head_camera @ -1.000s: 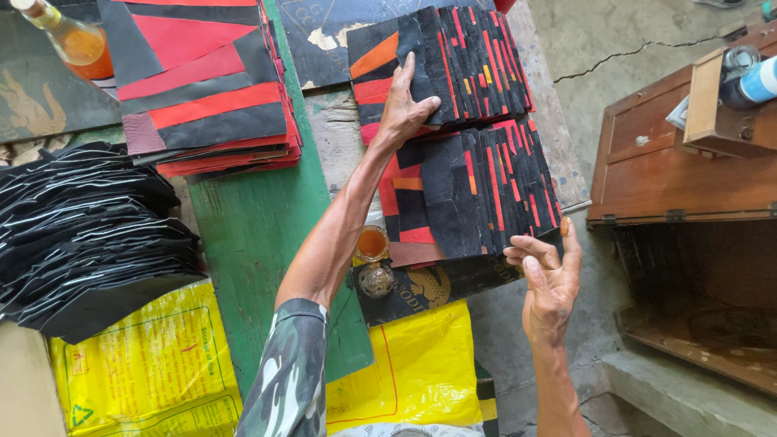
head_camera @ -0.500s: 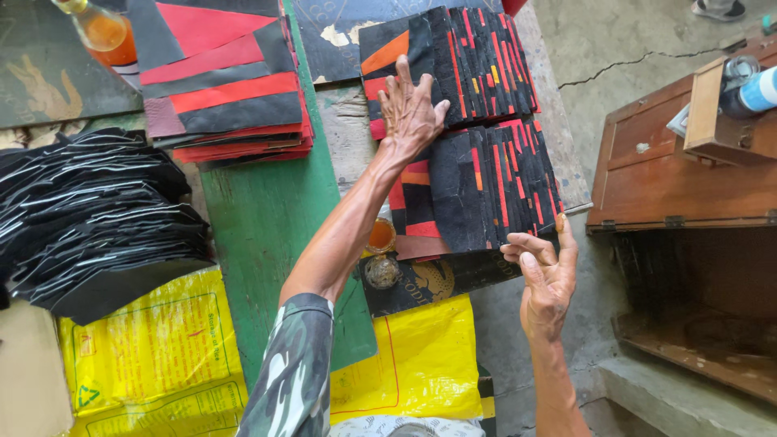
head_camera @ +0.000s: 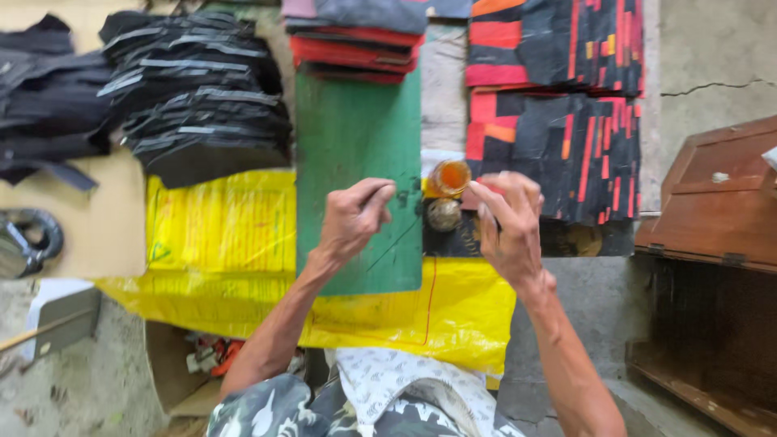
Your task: The person assembles decorative panels from cut black, red and orange foam pieces at a workbench. They pick up a black foam base, apply glue from a small jar onto it, press colored foam strips onto the glued areas, then place the finished panel onto a stack of completed pieces and start the next one.
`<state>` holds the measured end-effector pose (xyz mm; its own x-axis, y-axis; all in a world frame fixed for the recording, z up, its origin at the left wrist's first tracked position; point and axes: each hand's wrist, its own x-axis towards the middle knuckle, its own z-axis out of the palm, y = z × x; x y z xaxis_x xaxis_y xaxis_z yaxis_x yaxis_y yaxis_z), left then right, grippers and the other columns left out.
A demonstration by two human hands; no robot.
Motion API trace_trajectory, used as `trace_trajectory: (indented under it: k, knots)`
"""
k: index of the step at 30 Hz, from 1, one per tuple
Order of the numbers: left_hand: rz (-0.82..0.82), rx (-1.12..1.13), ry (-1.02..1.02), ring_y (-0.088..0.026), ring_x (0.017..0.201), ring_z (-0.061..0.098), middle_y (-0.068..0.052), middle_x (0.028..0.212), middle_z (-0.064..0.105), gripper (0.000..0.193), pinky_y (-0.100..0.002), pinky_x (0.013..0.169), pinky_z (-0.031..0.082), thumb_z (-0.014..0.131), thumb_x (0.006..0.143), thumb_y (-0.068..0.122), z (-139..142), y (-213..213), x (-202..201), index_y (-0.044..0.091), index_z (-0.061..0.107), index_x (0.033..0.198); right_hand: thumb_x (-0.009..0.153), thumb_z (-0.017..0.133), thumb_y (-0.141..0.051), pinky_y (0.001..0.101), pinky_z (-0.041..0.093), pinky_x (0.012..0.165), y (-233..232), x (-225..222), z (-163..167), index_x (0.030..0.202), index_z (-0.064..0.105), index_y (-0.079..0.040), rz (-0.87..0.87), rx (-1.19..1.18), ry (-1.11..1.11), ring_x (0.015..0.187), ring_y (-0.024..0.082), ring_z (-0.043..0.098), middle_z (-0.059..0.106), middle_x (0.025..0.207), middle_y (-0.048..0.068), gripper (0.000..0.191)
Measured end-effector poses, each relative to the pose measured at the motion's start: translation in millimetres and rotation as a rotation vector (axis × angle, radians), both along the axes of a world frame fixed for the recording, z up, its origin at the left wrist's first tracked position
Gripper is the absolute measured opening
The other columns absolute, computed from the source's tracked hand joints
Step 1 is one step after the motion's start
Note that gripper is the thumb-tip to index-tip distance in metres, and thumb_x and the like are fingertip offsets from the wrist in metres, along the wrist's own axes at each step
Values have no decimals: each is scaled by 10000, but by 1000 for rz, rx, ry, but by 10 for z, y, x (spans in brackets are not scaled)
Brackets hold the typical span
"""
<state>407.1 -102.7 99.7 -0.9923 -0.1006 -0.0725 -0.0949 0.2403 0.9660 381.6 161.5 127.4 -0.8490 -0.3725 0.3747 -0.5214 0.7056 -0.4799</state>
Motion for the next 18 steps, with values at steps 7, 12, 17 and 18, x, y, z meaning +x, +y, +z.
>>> trace_trajectory:
  k: [7,12,17,18]
  knots:
    - [271,117,-31,-76,612,656,-61,762,720,226,-244,544,540,669,998,180,-32,-677,788,0,729,1119,828,718,-74,526,297,1101,-332,-227,-70,1028,771,-138,125,301,52,1390,370,423,549,1447,144,217]
    - [356,-200,142,-182,729,687,-96,868,734,190,-313,662,551,697,983,125,-184,-999,752,-7,719,1118,781,714,-69,500,306,1081,-346,-292,-163,985,788,-163,142,280,-7,1391,356,436,571,1440,107,237]
    - [303,-797,417,-339,1146,615,-138,1251,668,330,-431,1000,515,678,932,-17,-271,-1368,441,-19,658,1262,776,683,-32,480,308,1113,-282,-324,-244,1015,801,-195,136,305,2,1409,328,447,582,1444,78,313]
    - [269,-857,455,-340,1207,584,-144,1331,632,371,-436,1043,496,655,919,-34,-288,-1418,393,-24,639,1289,772,684,-34,479,309,1102,-273,-333,-254,1007,798,-196,144,298,-11,1401,325,451,585,1436,76,308]
